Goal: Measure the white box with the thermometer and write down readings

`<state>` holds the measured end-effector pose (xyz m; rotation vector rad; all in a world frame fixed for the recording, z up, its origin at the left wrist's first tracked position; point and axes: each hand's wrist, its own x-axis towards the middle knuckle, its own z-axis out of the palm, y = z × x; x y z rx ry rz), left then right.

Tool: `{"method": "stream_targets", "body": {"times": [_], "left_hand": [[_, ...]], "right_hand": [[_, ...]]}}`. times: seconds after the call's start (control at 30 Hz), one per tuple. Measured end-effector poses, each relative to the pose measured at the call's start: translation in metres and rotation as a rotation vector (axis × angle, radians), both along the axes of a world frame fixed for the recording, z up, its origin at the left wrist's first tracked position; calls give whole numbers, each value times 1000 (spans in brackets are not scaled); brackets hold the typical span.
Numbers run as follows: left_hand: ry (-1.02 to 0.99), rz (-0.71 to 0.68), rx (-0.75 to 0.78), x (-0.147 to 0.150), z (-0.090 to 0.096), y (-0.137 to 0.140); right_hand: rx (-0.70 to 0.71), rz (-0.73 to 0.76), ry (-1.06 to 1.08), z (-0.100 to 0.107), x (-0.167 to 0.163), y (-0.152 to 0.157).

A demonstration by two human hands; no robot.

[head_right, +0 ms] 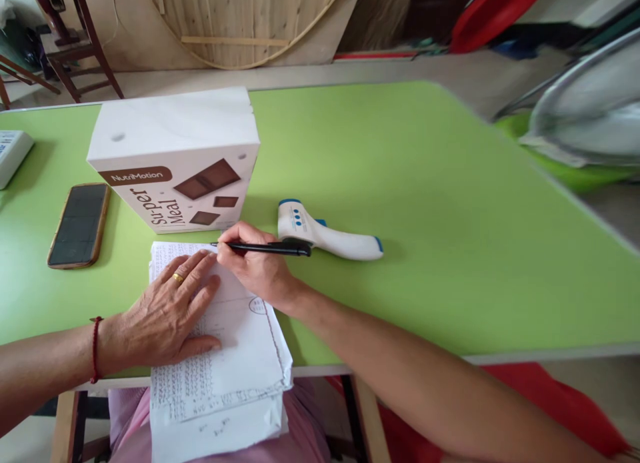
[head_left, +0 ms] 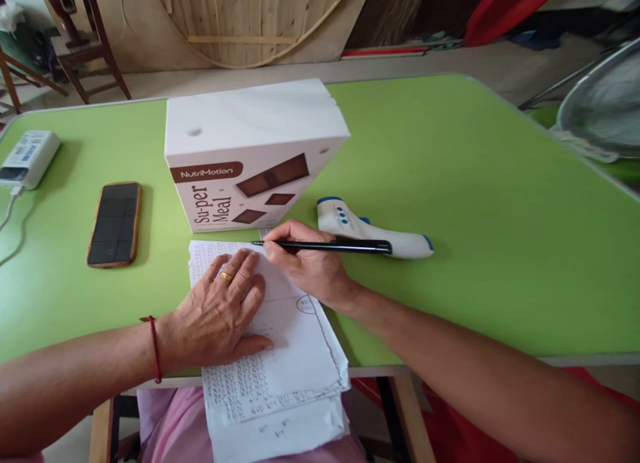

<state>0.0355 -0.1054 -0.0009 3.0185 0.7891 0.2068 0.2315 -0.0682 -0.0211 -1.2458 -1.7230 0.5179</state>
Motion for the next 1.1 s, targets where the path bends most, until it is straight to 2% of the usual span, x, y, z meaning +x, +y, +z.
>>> {"method": "stream_targets", "body": {"times": [0.4, 0.7, 1.1], "left_hand": [[6, 0, -1, 0, 1, 0], [-18, -6, 17, 0, 0, 0], [-23, 10, -67, 0, 0, 0]], "right_hand": [[44, 14, 7, 0, -1, 0], [14, 24, 2, 2, 0, 0], [31, 32, -11, 3, 1, 0]]}}
